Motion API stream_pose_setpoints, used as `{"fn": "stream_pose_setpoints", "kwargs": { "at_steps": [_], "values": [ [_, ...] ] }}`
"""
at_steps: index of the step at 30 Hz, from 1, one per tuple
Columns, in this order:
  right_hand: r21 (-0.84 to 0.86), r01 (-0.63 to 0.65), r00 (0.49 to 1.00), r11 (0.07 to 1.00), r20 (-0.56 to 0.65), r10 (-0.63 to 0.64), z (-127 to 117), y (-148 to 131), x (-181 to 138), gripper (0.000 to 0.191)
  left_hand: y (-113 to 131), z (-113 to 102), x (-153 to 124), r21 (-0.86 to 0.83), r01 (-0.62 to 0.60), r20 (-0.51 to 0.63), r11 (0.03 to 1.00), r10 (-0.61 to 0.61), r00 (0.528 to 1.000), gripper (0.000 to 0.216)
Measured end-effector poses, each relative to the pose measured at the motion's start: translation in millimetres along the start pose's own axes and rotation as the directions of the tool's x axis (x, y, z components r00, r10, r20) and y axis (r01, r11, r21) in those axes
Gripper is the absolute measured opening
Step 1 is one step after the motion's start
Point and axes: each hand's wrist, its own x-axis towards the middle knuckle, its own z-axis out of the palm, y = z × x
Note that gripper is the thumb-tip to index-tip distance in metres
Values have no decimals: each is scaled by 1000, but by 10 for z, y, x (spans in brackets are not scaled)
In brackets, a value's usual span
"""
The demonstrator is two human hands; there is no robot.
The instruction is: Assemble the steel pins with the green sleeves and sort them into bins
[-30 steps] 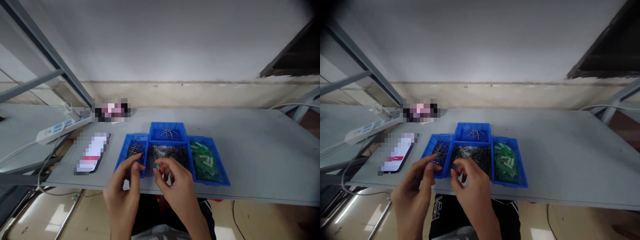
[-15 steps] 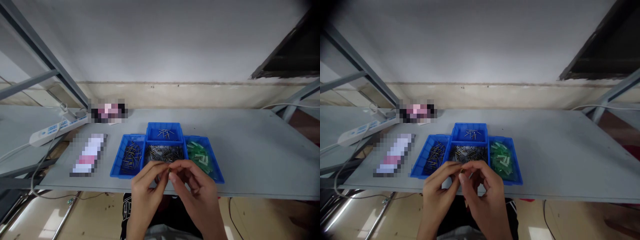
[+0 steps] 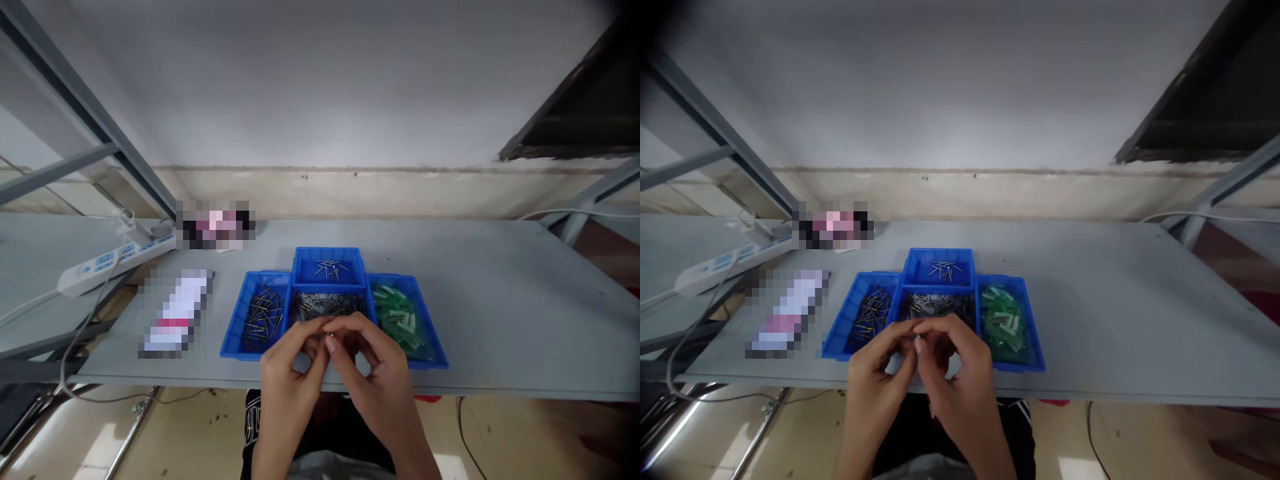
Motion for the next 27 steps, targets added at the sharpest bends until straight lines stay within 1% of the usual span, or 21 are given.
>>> {"fn": "stream_pose_setpoints", "kwargs": {
  "at_steps": [2,5,8,10,13,15,16,19,21,24,25,27],
  "values": [
    [-2,28,1000,1000,3,-28,6,-3,-6,10,-2,-21,-17,-4,43,-20,999,-43,999,21],
    [-2,47,999,999,3,-47,5,-8,-39,12,10,-44,-60,-1,76,-16,997,-76,997,8],
    [-3,51,998,999,20,-51,-11,-5,-72,16,41,-52,-92,1,90,-3,996,-90,996,9],
    [13,52,998,999,19,-53,-31,-10,-82,20,60,-58,-96,-5,101,-16,995,-101,995,8],
    [52,58,998,997,-18,-57,-70,-43,-82,25,65,-86,-85,-7,126,-102,992,-126,987,3],
    [46,45,998,998,-41,-43,-85,-74,-76,23,45,-122,-77,-2,148,-200,989,-145,969,2],
    [31,31,998,999,-48,-29,-84,-86,-73,22,30,-145,-76,2,163,-254,987,-158,954,5],
    [-63,-24,999,998,-29,22,-33,-77,-69,18,-25,-234,-89,23,235,-406,972,-205,890,15],
    [-172,-40,999,984,3,41,39,-20,-69,17,-57,-314,-102,112,298,-483,948,-211,850,23],
    [-360,1,998,933,58,21,163,122,-54,16,-87,-449,-93,313,382,-539,870,-168,826,29],
    [-412,18,997,911,81,17,199,170,-40,16,-91,-488,-80,351,402,-548,846,-162,820,30],
    [-500,39,989,865,141,37,260,248,3,16,-89,-544,-46,358,430,-563,829,-175,807,32]
  ]
}}
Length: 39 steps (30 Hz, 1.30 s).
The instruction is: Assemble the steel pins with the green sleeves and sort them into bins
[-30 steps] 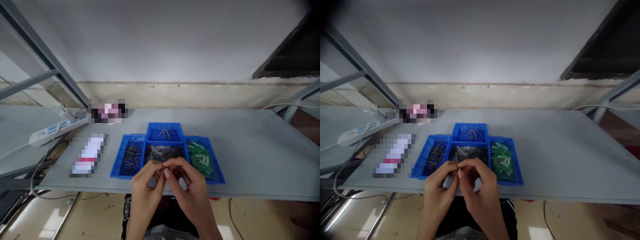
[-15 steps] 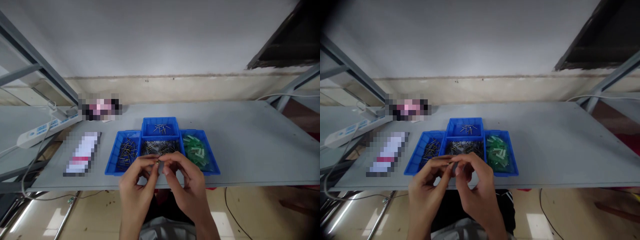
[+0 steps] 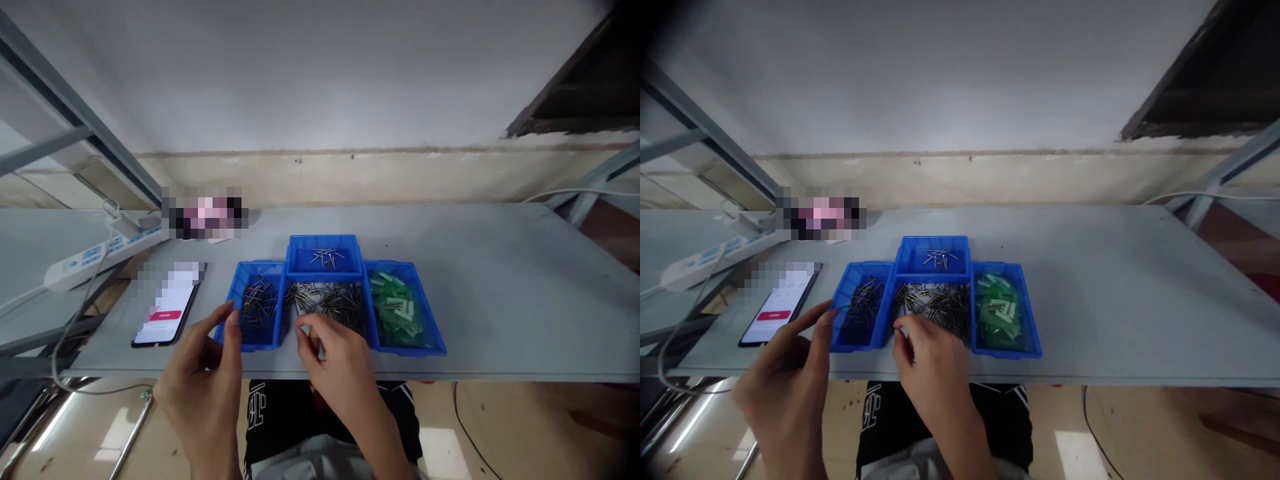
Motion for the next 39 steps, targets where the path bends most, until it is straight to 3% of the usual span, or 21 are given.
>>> {"fn": "stream_pose_setpoints", "kwargs": {
  "at_steps": [5,10,14,17,19,22,25,27,32,39],
  "values": [
    [-177,-22,985,984,162,51,98,21,116,34,65,-3,5,-177,71,-29,982,-78,997,30],
    [-190,5,986,982,167,27,137,51,98,23,111,33,-56,-358,68,-116,931,-117,986,19],
    [-137,33,990,990,142,-13,116,75,89,17,130,31,-54,-402,71,-99,913,-121,988,16],
    [55,46,998,997,41,-48,31,29,75,15,158,6,-83,-362,4,-47,932,-22,999,18],
    [249,4,999,968,-52,10,-72,-33,27,11,178,5,-129,-329,-121,28,937,138,990,16],
    [510,-67,978,857,-136,157,-277,-120,-99,11,216,73,-220,-364,-324,192,873,411,891,20],
    [648,-118,968,753,-96,234,-467,-158,-209,13,267,223,-306,-507,-331,335,796,536,775,34],
    [683,-153,963,714,-59,262,-539,-161,-241,12,298,329,-348,-612,-278,359,741,573,737,30],
    [717,-184,957,672,-27,290,-536,-157,-232,15,327,437,-388,-690,-217,307,690,551,776,16],
    [743,-153,967,652,-22,252,-500,-128,-265,13,317,408,-430,-654,-245,313,716,551,774,15]
  ]
}}
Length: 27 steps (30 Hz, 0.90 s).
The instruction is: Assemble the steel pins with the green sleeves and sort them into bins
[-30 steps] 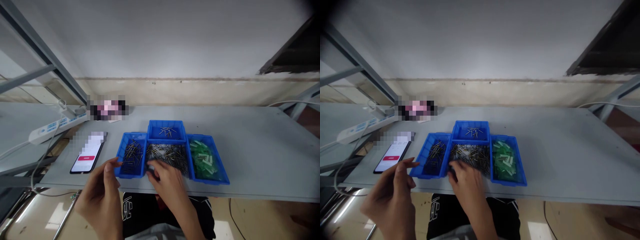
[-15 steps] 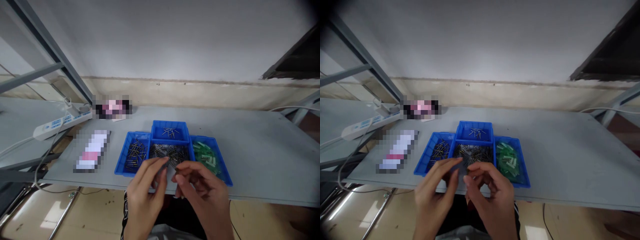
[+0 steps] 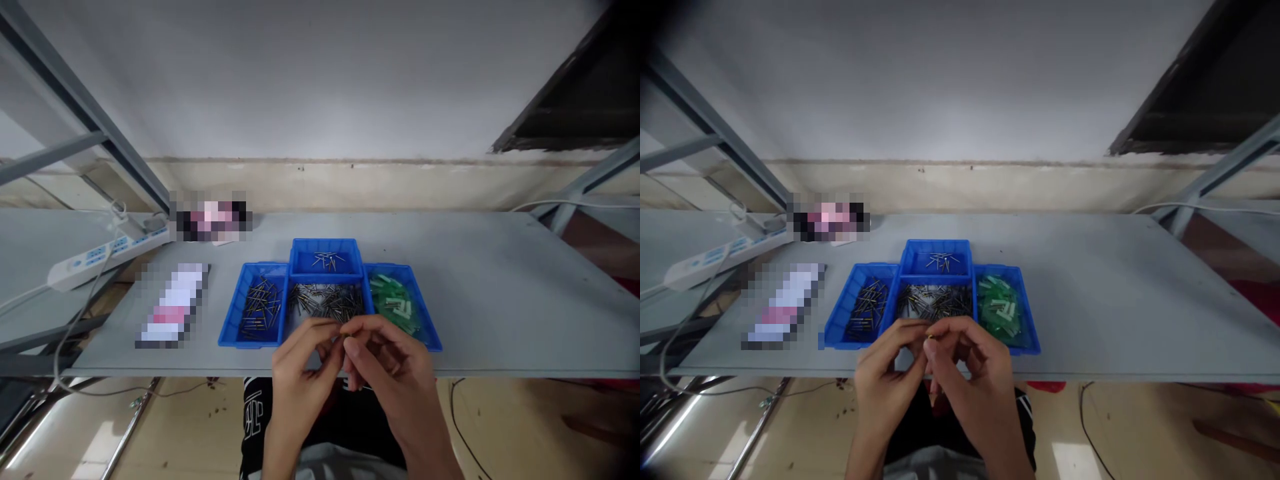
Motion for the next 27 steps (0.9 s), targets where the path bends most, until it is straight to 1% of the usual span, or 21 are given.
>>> {"fn": "stream_pose_setpoints", "kwargs": {
  "at_steps": [3,9,14,17,19,21,23,25,27],
  "values": [
    [-19,29,1000,999,2,-29,-33,2,10,13,27,44,16,27,12,-32,1000,-11,999,14],
    [17,59,998,998,-10,-58,-69,-22,68,17,51,88,60,44,-14,-68,999,17,998,16],
    [9,50,999,999,-14,-50,-88,18,56,16,22,83,-14,77,37,-63,996,-33,997,16],
    [12,55,998,998,-40,-55,-55,54,62,18,27,37,-45,179,56,-109,982,-37,993,15],
    [4,65,996,998,-68,-65,4,69,86,21,32,-51,-38,290,66,-190,955,-10,982,14],
    [-55,69,993,996,-91,-74,79,80,116,23,27,-192,-13,398,108,-298,911,17,954,12],
    [-190,80,993,978,-74,-96,154,101,138,24,11,-365,14,462,209,-397,862,-9,918,11],
    [-361,121,991,925,-5,-132,213,149,146,22,-13,-527,30,508,320,-473,799,-52,880,16],
    [-501,185,982,845,70,-174,259,233,146,19,-39,-639,28,542,411,-512,733,-100,853,21]
  ]
}}
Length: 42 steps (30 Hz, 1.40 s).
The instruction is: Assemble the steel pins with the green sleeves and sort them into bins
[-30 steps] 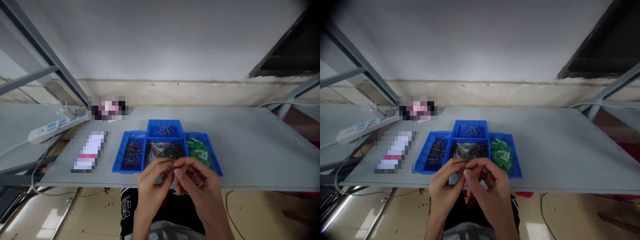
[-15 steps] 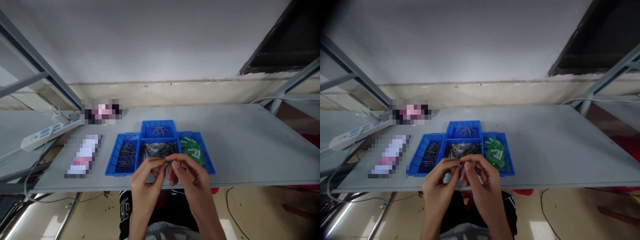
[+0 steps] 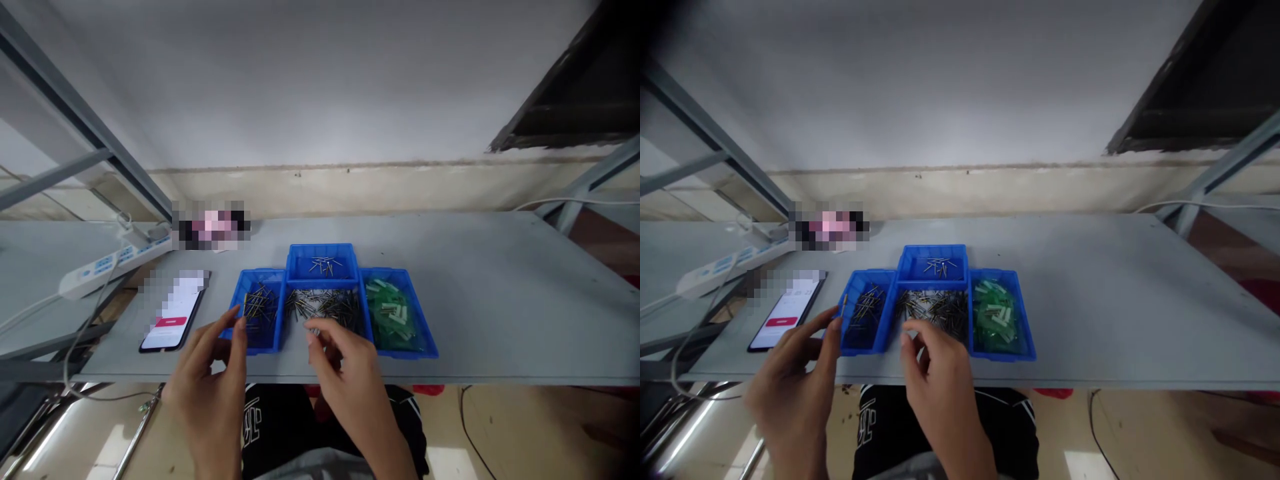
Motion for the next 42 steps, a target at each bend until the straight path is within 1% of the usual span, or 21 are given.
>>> {"fn": "stream_pose_setpoints", "kwargs": {
  "at_steps": [2,4,6,8,11,14,16,18,22,24,28,30,32,34,36,39,42],
  "values": [
    [-120,40,999,992,11,-39,92,80,-3,19,-46,-22,15,20,53,-11,998,-53,999,23],
    [-220,44,999,975,2,-44,186,170,25,19,-58,-16,2,-34,93,-35,995,-94,995,25],
    [-324,19,1000,946,-6,-22,268,244,90,21,-47,-2,-17,-115,112,-43,987,-118,992,26],
    [-424,-13,1000,906,-2,13,330,282,178,28,-29,6,-31,-178,114,-38,977,-123,992,26],
    [-511,-37,998,859,22,56,383,270,310,36,-20,2,-49,-225,130,-9,966,-135,991,27],
    [-553,-34,997,833,41,68,408,231,406,37,-23,-3,-77,-249,164,35,955,-160,986,28],
    [-587,-27,996,809,54,72,414,221,446,33,-3,-1,-93,-277,183,40,943,-179,983,27],
    [-608,-18,995,793,69,75,413,221,472,28,46,2,-98,-310,189,3,932,-197,980,26],
    [-613,-7,995,790,74,66,403,201,501,17,158,8,-79,-381,173,-71,908,-216,974,25],
    [-619,-2,996,785,73,60,401,173,520,18,180,12,-76,-411,180,-81,894,-232,969,24],
    [-660,24,991,751,114,69,389,144,562,31,155,28,-97,-429,211,-54,878,-258,965,25],
    [-659,37,990,751,126,62,372,153,570,26,142,40,-103,-440,201,-71,875,-257,964,24],
    [-649,41,991,759,123,52,353,165,568,17,140,53,-96,-456,170,-103,874,-241,965,23],
    [-645,38,992,764,117,49,340,167,569,13,146,67,-79,-469,143,-119,872,-222,968,23],
    [-644,38,992,764,116,49,336,158,581,16,156,80,-63,-474,129,-126,871,-212,969,23],
    [-645,64,988,762,148,42,341,145,613,23,166,84,-61,-471,133,-139,872,-222,965,22],
    [-646,77,986,759,164,39,334,156,622,16,172,69,-75,-458,169,-118,873,-248,962,26]
  ]
}}
